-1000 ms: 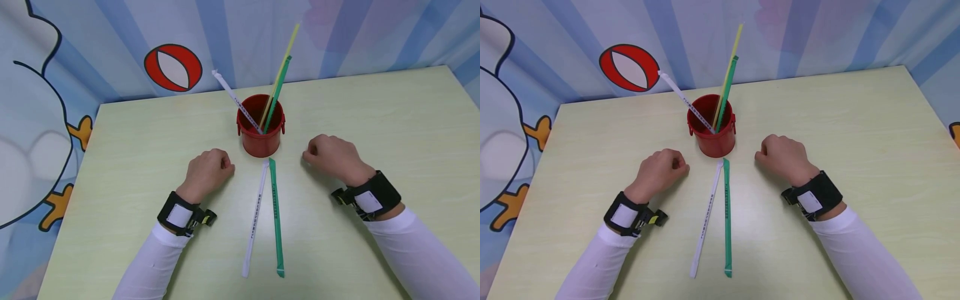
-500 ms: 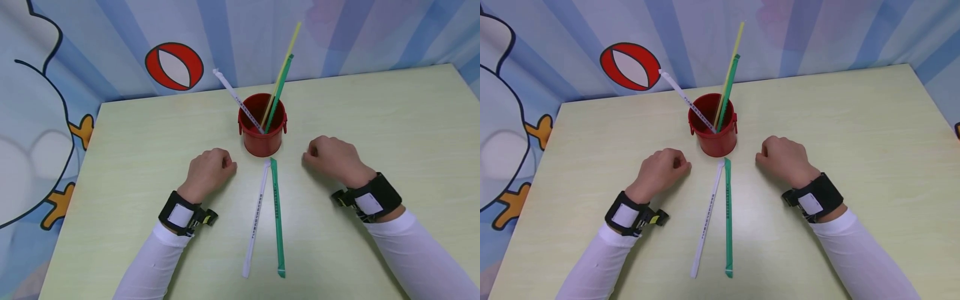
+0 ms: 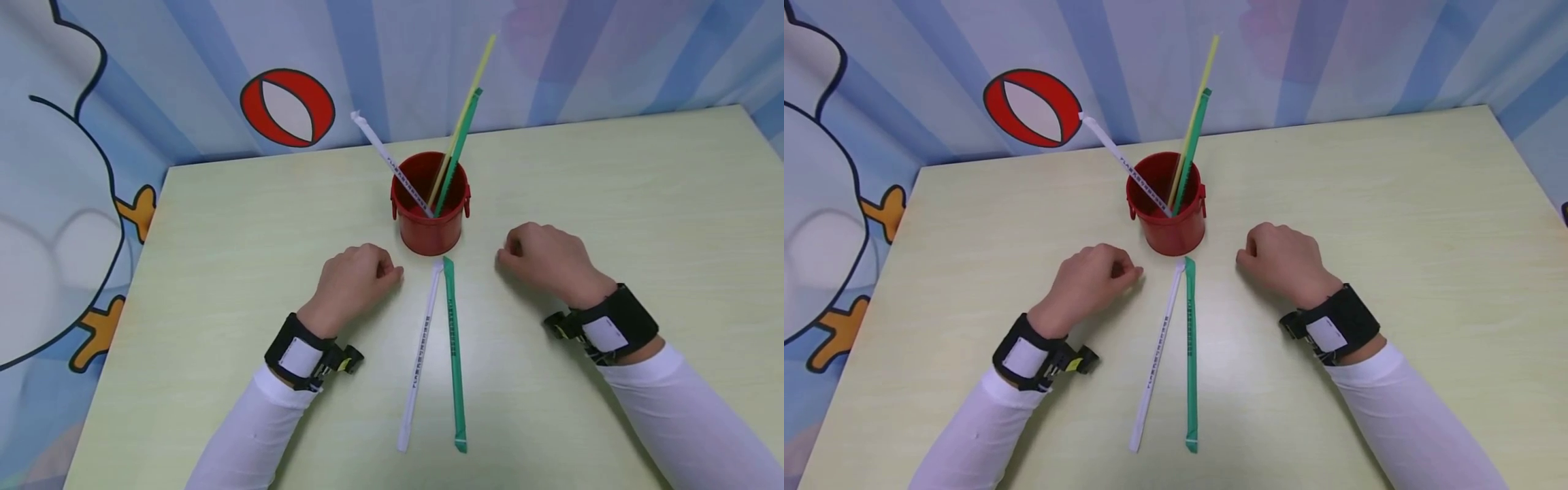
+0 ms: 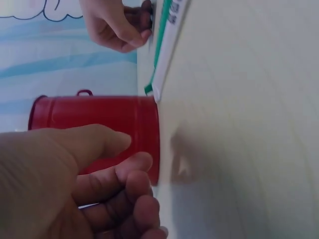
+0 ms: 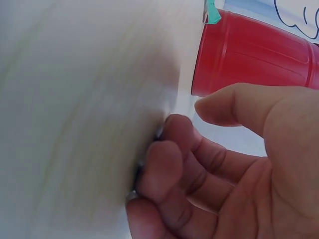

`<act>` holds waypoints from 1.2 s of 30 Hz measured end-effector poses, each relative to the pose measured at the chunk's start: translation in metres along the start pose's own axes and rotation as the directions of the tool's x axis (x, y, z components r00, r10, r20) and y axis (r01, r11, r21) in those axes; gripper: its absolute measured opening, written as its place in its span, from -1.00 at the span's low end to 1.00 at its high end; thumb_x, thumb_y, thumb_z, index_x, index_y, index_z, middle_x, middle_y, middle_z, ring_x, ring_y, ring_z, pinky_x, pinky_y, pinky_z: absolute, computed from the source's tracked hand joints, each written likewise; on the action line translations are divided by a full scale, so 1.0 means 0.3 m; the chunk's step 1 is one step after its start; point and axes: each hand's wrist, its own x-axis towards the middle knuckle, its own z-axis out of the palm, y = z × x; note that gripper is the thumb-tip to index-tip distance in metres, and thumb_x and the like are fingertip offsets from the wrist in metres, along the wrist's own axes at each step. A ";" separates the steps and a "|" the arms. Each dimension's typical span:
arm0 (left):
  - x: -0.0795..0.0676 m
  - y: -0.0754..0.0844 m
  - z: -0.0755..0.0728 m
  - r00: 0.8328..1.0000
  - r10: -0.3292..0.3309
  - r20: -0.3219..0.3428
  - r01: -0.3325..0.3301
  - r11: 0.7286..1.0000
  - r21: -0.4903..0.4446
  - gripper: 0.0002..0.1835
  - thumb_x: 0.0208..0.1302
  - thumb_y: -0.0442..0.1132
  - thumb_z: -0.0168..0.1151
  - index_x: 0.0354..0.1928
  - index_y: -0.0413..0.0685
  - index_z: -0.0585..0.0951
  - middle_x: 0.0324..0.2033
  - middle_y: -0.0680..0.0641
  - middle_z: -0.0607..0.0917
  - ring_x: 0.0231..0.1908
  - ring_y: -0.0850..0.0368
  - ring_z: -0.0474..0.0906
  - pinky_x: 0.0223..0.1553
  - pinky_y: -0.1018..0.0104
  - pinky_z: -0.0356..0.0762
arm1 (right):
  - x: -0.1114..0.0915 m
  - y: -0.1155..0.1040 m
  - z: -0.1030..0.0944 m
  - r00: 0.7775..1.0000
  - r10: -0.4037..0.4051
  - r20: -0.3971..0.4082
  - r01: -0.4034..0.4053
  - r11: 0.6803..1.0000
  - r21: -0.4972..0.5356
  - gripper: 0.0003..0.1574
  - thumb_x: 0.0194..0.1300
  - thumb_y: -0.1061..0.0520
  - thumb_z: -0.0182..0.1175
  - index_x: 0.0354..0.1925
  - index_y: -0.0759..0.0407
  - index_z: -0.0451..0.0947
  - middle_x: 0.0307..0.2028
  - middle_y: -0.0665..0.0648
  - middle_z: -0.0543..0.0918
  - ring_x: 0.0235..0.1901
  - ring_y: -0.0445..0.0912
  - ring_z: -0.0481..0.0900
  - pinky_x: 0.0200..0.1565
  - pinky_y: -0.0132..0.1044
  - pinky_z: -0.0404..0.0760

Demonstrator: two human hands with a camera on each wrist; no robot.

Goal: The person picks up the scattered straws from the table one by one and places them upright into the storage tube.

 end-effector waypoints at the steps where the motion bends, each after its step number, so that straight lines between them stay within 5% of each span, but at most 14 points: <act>1: -0.004 0.010 0.001 1.000 0.006 0.012 -0.006 1.000 0.006 -0.64 0.29 -0.08 0.24 -0.67 0.02 0.53 -0.74 0.05 0.41 -0.61 0.15 0.36 -0.62 0.34 0.20 | 0.000 0.000 0.001 1.000 -0.002 -0.003 0.002 1.000 0.001 -0.73 0.29 0.08 0.10 -0.38 0.25 0.61 -0.65 0.10 0.49 -0.59 -0.03 0.40 -0.58 -0.20 0.34; 8: -0.032 0.075 0.021 0.993 0.076 0.089 -0.081 0.995 0.054 -0.64 0.25 -0.06 0.29 -0.69 0.06 0.55 -0.74 0.07 0.45 -0.61 0.18 0.39 -0.63 0.39 0.21 | -0.002 -0.001 0.003 1.000 -0.011 -0.003 0.011 1.000 -0.001 -0.73 0.30 0.09 0.10 -0.39 0.25 0.60 -0.66 0.09 0.48 -0.60 -0.04 0.40 -0.60 -0.22 0.33; 24: -0.050 0.118 0.079 0.978 0.052 0.200 -0.064 0.996 0.054 -0.57 0.20 0.04 0.33 -0.73 0.04 0.48 -0.79 0.09 0.39 -0.66 0.20 0.38 -0.69 0.39 0.16 | -0.004 -0.008 0.007 1.000 0.006 -0.019 -0.006 1.000 0.001 -0.75 0.27 0.10 0.09 -0.43 0.23 0.59 -0.68 0.09 0.44 -0.60 -0.03 0.38 -0.61 -0.22 0.29; 36: -0.050 0.116 0.084 0.978 0.063 0.198 -0.078 0.995 0.064 -0.51 0.22 -0.03 0.29 -0.82 0.04 0.41 -0.83 0.13 0.24 -0.70 0.23 0.28 -0.71 0.39 0.09 | -0.004 -0.007 0.006 0.999 -0.005 -0.032 0.005 1.000 -0.003 -0.75 0.27 0.12 0.06 -0.45 0.22 0.59 -0.69 0.08 0.43 -0.61 -0.04 0.37 -0.62 -0.22 0.27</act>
